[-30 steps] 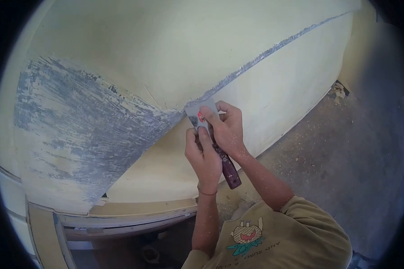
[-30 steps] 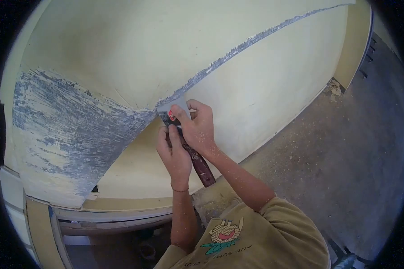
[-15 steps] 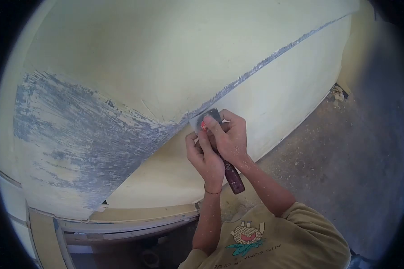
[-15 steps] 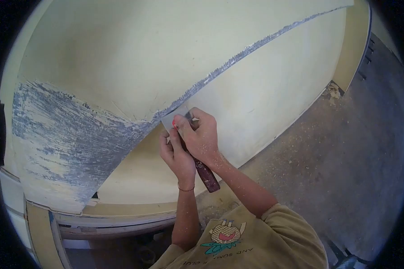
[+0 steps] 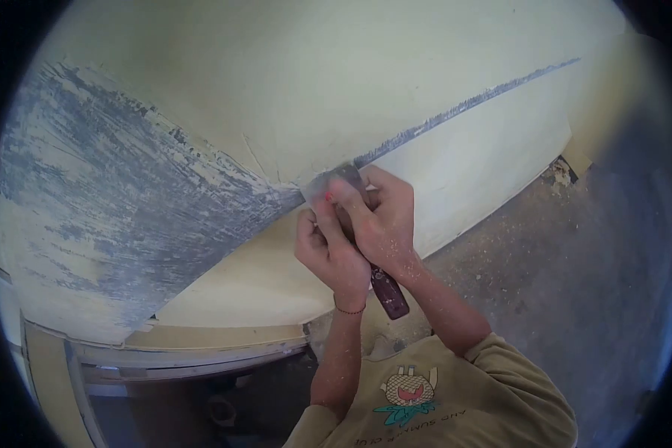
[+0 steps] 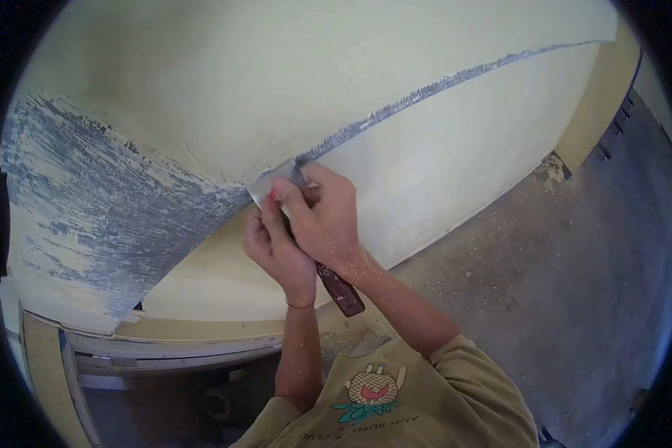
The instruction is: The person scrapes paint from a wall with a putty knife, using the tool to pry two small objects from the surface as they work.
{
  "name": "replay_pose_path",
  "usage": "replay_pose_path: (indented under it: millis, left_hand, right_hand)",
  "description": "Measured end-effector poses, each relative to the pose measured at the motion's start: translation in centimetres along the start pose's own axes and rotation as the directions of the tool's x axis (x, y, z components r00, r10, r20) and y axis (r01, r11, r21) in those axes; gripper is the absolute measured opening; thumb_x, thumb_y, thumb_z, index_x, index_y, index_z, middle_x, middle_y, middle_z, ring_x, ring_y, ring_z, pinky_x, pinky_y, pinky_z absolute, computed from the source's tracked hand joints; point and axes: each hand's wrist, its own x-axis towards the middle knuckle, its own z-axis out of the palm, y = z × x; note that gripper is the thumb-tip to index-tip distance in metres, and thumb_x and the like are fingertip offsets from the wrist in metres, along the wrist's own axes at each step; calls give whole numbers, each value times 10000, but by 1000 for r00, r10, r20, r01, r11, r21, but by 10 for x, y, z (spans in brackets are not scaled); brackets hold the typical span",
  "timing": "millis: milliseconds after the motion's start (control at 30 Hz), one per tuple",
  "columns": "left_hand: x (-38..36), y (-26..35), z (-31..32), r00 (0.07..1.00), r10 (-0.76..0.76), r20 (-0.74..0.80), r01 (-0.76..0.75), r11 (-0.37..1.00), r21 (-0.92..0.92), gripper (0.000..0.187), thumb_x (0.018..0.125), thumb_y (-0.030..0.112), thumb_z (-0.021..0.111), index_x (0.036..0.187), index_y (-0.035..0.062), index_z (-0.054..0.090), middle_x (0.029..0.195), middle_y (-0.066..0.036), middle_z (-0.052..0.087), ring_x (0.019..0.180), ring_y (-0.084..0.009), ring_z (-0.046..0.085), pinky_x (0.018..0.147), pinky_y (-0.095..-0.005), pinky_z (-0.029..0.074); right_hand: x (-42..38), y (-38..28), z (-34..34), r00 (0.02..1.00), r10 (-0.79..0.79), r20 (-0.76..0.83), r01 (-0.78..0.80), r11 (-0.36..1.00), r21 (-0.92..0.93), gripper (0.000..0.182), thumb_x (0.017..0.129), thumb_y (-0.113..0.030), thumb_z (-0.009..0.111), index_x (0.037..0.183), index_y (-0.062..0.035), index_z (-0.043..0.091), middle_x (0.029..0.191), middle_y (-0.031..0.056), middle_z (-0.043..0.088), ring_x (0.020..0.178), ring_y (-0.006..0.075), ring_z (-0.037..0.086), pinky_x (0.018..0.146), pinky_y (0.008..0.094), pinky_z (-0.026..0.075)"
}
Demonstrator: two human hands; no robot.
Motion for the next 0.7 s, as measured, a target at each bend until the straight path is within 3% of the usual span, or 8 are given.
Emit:
replay_pose_path:
  millis: [67, 167, 267, 367, 467, 600, 700]
  left_hand:
    - [2, 3, 0, 999, -35, 9, 35, 999, -12, 351, 1008, 159, 502, 682, 55, 424, 598, 52, 428, 573, -6, 368, 471, -205, 271]
    - [-3, -3, -7, 999, -41, 32, 42, 999, -2, 345, 1005, 153, 507, 685, 45, 439, 605, 49, 442, 578, -10, 373, 481, -209, 288]
    - [2, 0, -2, 999, -24, 28, 24, 1000, 11, 348, 1003, 153, 512, 682, 37, 442, 611, 45, 452, 579, -12, 376, 487, -213, 299]
    - [-3, 1, -7, 998, -55, 37, 55, 998, 3, 348, 1003, 158, 515, 685, 28, 459, 620, 41, 466, 589, -12, 387, 493, -210, 309]
    - [6, -1, -5, 998, -27, 61, 25, 999, 27, 341, 1003, 165, 515, 698, 15, 488, 639, 33, 493, 606, -14, 413, 507, -203, 328]
    - [1, 2, -9, 992, -90, 90, 86, 995, 48, 333, 1005, 175, 513, 721, 1, 523, 669, 17, 539, 637, -21, 450, 531, -200, 363]
    - [5, 4, 4, 999, -5, 35, 5, 1000, -1, 332, 1003, 184, 519, 737, -12, 548, 664, 11, 554, 631, -26, 467, 532, -208, 379]
  right_hand:
    - [3, -14, 2, 999, 27, 30, -29, 997, 76, 242, 870, -58, 641, 673, 33, 534, 587, 40, 558, 552, 40, 504, 434, 237, 377]
    - [-7, 1, 4, 997, 56, -52, -52, 995, 80, 217, 875, -71, 645, 703, 38, 569, 603, 46, 585, 536, 44, 514, 432, 232, 388]
    - [3, -5, 2, 997, 77, 6, -77, 992, 98, 201, 875, -82, 649, 726, 42, 594, 594, 43, 589, 532, 48, 527, 437, 231, 401]
    - [-9, 3, 4, 988, 151, -38, -144, 978, 154, 212, 871, -87, 656, 712, 39, 595, 575, 35, 579, 525, 49, 526, 435, 228, 398]
    - [3, -2, 8, 997, 32, -63, -21, 987, 162, 238, 871, -97, 658, 685, 35, 589, 565, 31, 575, 519, 48, 511, 435, 233, 388]
    - [1, 7, 5, 994, 84, -76, -73, 988, 133, 252, 872, -99, 654, 667, 31, 587, 567, 31, 572, 526, 44, 496, 445, 241, 383]
    - [5, 6, 1, 998, 60, -37, -54, 988, 145, 249, 866, -101, 657, 672, 39, 589, 571, 40, 572, 540, 42, 491, 456, 250, 385]
